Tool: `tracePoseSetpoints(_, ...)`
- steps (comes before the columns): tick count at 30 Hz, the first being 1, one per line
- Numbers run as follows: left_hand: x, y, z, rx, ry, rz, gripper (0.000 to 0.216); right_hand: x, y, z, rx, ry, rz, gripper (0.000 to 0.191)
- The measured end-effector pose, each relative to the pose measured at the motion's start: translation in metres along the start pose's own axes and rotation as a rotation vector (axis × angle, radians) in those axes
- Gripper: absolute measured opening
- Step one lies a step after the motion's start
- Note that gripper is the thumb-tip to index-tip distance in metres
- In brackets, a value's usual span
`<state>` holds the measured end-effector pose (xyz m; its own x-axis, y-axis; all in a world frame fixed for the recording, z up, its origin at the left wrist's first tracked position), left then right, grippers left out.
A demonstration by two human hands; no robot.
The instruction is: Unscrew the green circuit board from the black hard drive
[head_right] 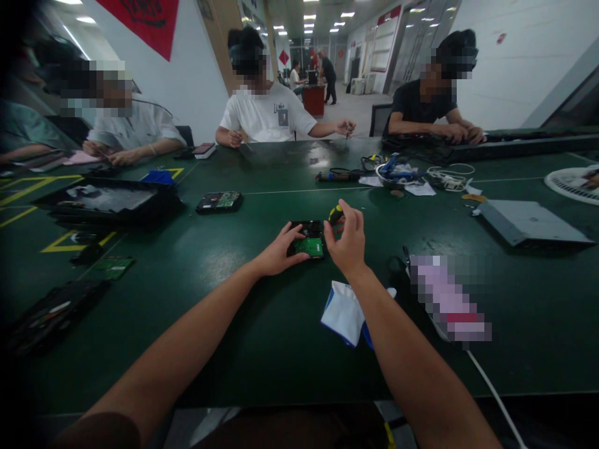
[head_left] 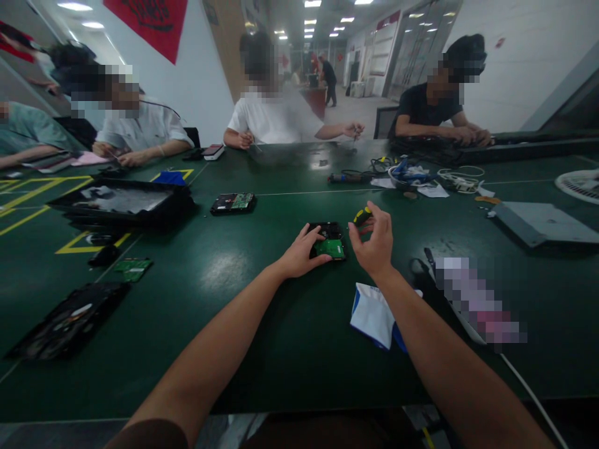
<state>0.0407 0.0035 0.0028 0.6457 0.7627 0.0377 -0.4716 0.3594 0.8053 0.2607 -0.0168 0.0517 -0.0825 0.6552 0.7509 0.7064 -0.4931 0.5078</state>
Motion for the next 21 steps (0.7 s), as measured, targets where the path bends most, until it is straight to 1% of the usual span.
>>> tracePoseSetpoints(6, 0.0, -0.0004, -0.0005, -0.008, -0.013, 0.01, 0.065, -0.0006, -0.0013, 0.0004, 0.025, 0.008, -0.023, 0.074)
tracePoseSetpoints(12, -0.0007, 0.0003, 0.0014, -0.008, -0.013, 0.01, 0.066, -0.0005, 0.0003, -0.0007, 0.001, 0.008, 0.018, 0.068)
tracePoseSetpoints(17, -0.0009, 0.0001, 0.0008, -0.004, -0.01, 0.008, 0.066, -0.0009, -0.002, 0.0002, 0.021, 0.005, -0.01, 0.07)
tracePoseSetpoints(21, -0.0008, 0.0, 0.0002, -0.004, -0.004, 0.005, 0.066, -0.0014, -0.002, 0.0023, 0.015, -0.004, 0.009, 0.068)
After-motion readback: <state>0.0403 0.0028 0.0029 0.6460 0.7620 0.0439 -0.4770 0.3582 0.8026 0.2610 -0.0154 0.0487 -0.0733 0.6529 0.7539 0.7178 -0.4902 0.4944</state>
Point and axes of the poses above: each hand's wrist, its own x-axis towards the middle knuckle, its own y-axis out of the back of the hand, z = x × y, the point moved 4 cm from there along x, towards the middle knuckle, and after that the axes turned 11 degrees about -z, right-handed, at the moved point
